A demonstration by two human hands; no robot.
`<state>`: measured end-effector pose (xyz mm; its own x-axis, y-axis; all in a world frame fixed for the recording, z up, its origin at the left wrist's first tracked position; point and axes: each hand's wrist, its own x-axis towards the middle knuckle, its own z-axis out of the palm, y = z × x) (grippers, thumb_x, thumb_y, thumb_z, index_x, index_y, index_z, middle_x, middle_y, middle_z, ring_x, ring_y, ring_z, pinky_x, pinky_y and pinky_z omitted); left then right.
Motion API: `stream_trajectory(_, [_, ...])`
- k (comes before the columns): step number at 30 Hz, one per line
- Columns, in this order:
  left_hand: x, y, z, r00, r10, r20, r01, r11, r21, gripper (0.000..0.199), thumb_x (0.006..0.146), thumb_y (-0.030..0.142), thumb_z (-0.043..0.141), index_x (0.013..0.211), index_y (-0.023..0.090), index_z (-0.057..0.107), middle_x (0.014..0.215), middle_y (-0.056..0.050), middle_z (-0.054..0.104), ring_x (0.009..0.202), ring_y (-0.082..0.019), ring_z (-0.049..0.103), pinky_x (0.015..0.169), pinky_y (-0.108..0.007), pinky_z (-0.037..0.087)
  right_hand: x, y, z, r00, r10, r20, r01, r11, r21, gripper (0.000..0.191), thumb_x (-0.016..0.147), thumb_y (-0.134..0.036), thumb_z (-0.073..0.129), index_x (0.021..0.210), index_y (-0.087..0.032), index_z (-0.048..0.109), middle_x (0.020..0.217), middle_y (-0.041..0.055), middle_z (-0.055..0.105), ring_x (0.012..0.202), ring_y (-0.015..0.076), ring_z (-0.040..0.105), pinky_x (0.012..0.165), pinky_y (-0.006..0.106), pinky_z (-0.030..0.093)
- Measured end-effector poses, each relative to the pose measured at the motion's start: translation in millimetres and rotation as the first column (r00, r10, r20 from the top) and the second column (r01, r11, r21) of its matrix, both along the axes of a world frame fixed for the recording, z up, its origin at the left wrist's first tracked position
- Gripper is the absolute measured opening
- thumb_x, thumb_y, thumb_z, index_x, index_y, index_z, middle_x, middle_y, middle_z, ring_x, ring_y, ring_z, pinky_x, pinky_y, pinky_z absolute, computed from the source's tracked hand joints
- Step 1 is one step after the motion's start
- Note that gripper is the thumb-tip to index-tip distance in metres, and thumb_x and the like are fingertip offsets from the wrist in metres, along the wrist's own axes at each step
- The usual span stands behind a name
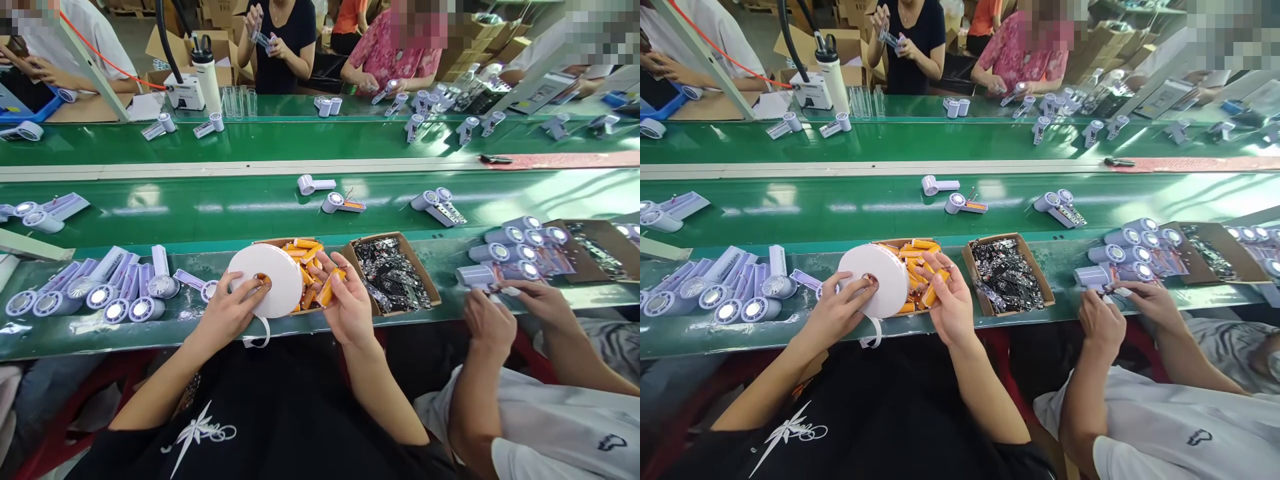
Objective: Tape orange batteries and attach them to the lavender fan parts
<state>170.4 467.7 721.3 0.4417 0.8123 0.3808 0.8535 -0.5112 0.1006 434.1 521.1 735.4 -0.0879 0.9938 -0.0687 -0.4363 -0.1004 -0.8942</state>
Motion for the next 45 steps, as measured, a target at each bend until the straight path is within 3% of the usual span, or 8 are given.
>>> stream_trajectory(13, [1,0,3.3,0.996,-0.079,-0.043,0.080,0.997,0.019,0.071,0.098,0.007,0.066,0.159,0.040,0.052,0.139,0.000,0.072,0.136,-0.028,0.050,0.133,-0.061,0.030,19,10,2.6,0.837,0.318,0.446,-0.398,0.912,0.097,0.059,0.098,-0.062,0.069,0.148,-0.030,0.065,0.149,0.0057,0.066,0.151,0.0268,0.052,0.130,0.048,0.037])
stream_trajectory(18, [0,1,12.9,0.994,-0.073,-0.083,0.078,0.995,0.054,0.072,0.099,0.008,0.065,0.161,0.040,0.049,0.140,0.002,0.071,0.134,-0.028,0.050,0.133,-0.060,0.029,29,13,3.6,0.822,0.338,0.459,-0.398,0.917,0.038,0.064,0.089,-0.047,0.084,0.147,-0.027,0.065,0.137,0.0076,0.073,0.134,0.0292,0.067,0.114,0.045,0.058])
stream_trajectory(23, [13,3,21.6,0.997,0.011,-0.078,0.002,0.987,0.158,0.069,0.099,0.015,0.067,0.161,0.040,0.049,0.134,-0.001,0.073,0.128,-0.030,0.047,0.131,-0.062,0.030,8,0,-2.7,0.945,-0.005,0.326,-0.045,0.988,0.146,0.061,0.089,-0.050,0.083,0.142,-0.027,0.065,0.118,0.0078,0.080,0.114,0.0293,0.077,0.105,0.048,0.064])
stream_trajectory(28, [52,-12,6.1,0.987,0.162,0.020,-0.163,0.971,0.174,0.063,0.098,0.047,0.071,0.157,0.032,0.056,0.121,-0.011,0.072,0.111,-0.033,0.048,0.120,-0.065,0.028,-31,-10,-18.2,0.892,-0.450,-0.036,0.449,0.877,0.170,0.062,0.095,-0.056,0.076,0.147,-0.036,0.050,0.148,0.0105,0.067,0.134,0.0287,0.068,0.115,0.055,0.056])
stream_trajectory(34, [58,-28,-6.2,0.998,-0.053,-0.036,0.044,0.976,-0.215,0.076,0.088,0.049,0.082,0.158,0.035,0.053,0.130,-0.011,0.069,0.113,-0.033,0.051,0.114,-0.060,0.028,71,42,9.9,0.832,-0.540,-0.128,0.553,0.787,0.274,0.042,0.083,-0.046,0.091,0.116,-0.030,0.070,0.128,0.0025,0.074,0.113,0.0194,0.074,0.099,0.037,0.064])
stream_trajectory(37, [32,11,18.9,0.975,-0.213,-0.063,0.164,0.881,-0.444,0.108,0.072,0.068,0.089,0.163,0.032,0.044,0.150,-0.012,0.060,0.135,-0.041,0.045,0.118,-0.060,0.028,126,48,22.0,0.717,-0.654,-0.242,0.695,0.646,0.316,0.052,0.075,-0.045,0.098,0.117,-0.032,0.071,0.123,-0.0028,0.074,0.104,0.0117,0.073,0.090,0.023,0.063])
stream_trajectory(41, [33,125,54.3,0.919,-0.390,0.050,0.360,0.782,-0.509,0.075,0.088,0.070,0.073,0.153,0.036,0.057,0.148,-0.006,0.064,0.138,-0.034,0.049,0.119,-0.049,0.033,135,15,-5.5,0.799,-0.576,-0.173,0.601,0.778,0.184,0.059,0.068,-0.043,0.102,0.115,-0.033,0.069,0.107,-0.0020,0.078,0.089,0.0139,0.077,0.079,0.024,0.064])
stream_trajectory(45, [95,274,46.9,0.996,-0.071,0.050,0.085,0.901,-0.426,0.060,0.104,0.052,0.056,0.154,0.020,0.055,0.152,-0.014,0.060,0.140,-0.031,0.046,0.120,-0.046,0.034,127,-11,-49.5,0.777,-0.624,-0.084,0.630,0.771,0.096,0.054,0.074,-0.045,0.099,0.110,-0.034,0.061,0.110,0.0004,0.080,0.092,0.0207,0.080,0.081,0.036,0.067])
